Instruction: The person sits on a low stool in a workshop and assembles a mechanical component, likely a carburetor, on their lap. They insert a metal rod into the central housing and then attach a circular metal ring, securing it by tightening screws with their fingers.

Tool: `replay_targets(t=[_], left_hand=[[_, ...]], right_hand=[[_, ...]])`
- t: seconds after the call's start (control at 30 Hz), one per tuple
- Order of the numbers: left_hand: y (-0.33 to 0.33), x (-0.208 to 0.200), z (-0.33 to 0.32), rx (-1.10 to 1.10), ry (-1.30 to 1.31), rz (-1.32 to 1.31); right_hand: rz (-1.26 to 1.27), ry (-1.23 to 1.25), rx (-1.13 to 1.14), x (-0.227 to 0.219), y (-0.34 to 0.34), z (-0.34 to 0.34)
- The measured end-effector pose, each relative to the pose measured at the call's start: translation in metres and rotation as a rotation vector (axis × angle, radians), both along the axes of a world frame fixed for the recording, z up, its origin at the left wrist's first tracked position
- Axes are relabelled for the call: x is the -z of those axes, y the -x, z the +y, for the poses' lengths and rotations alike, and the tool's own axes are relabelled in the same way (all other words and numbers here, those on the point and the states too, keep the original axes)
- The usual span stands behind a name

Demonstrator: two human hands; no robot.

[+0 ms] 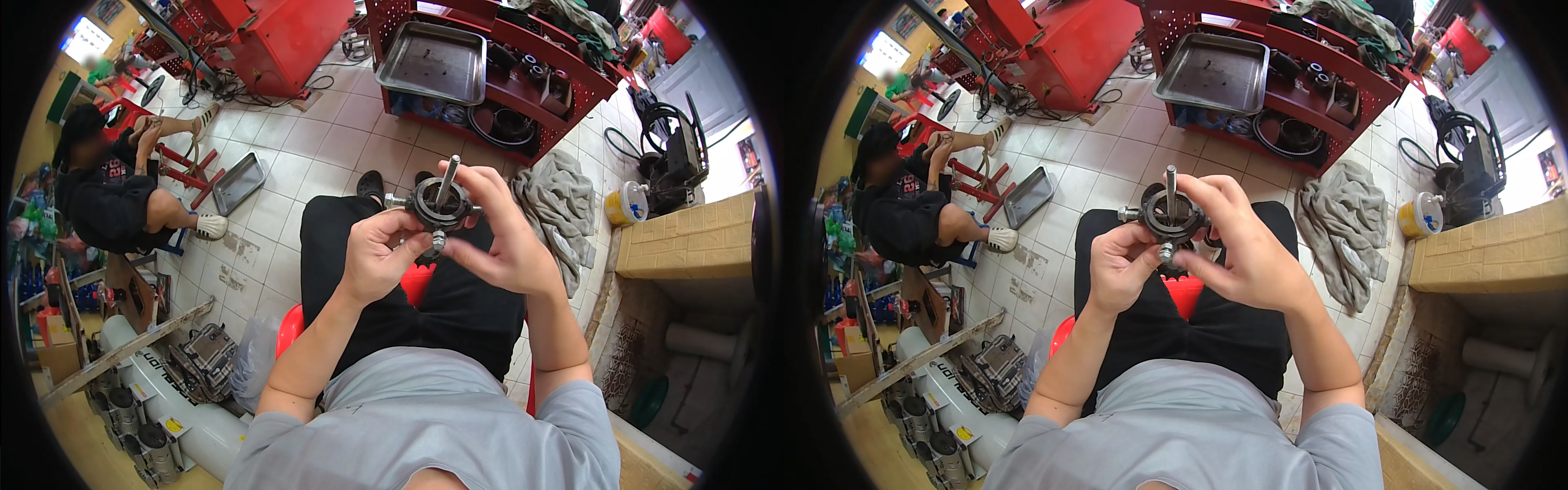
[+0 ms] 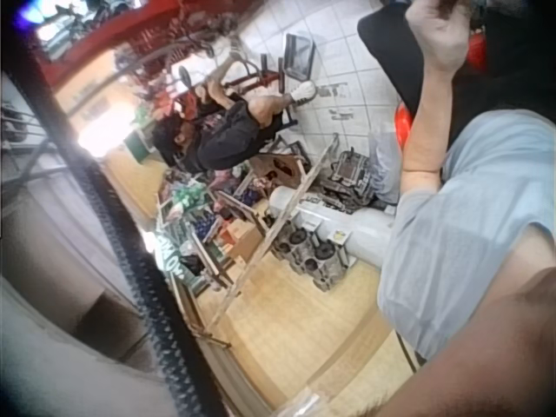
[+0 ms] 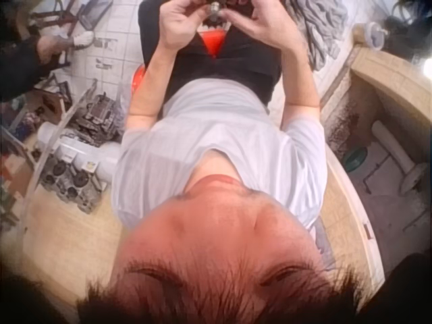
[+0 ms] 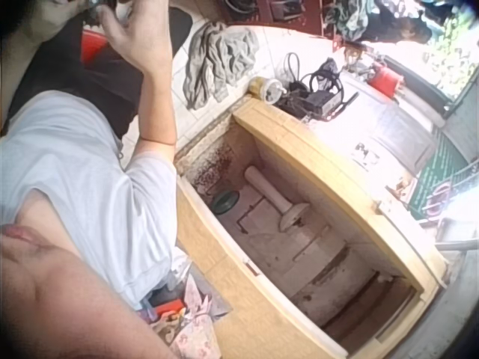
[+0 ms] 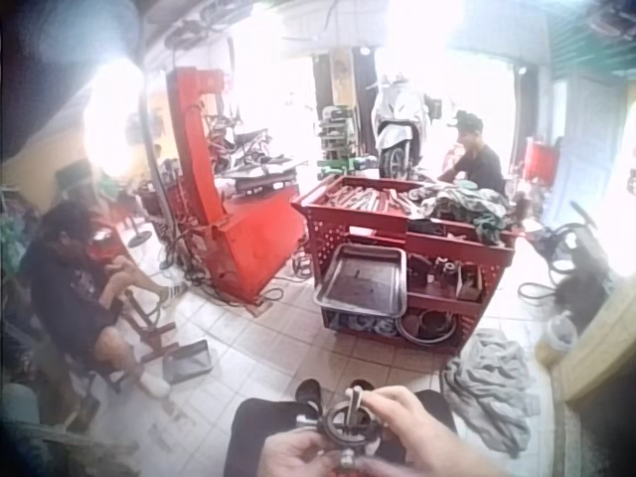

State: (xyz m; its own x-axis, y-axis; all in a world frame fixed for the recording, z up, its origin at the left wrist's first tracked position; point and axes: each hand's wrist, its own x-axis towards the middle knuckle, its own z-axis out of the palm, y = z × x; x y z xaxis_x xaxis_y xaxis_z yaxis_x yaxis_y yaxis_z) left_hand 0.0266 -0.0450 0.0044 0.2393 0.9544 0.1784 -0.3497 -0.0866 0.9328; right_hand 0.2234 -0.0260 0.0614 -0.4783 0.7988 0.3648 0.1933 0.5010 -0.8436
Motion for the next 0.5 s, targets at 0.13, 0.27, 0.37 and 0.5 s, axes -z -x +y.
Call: replay_targets(t=[0.13, 0.27, 0.37, 0.5], left_hand=[[0.0, 0.0, 0.001, -0.001, -0.004, 0.032], [0.001, -0.003, 0.002, -0.001, -0.012, 0.039], [0.003, -0.002, 0.001, 0.002, -0.069, 0.071], [0.003, -0.006, 0.001, 0.049, 0.014, -0.011]], right_hand=[[0.028, -0.003, -0.031, -0.002, -0.002, 0.0], [-0.026, -0.033, -0.009, 0.004, -0.004, 0.002], [-0.08, -0.069, -0.016, -0.005, -0.003, 0.001], [-0.074, 0.003, 0.014, -0.011, 0.0, -0.004]])
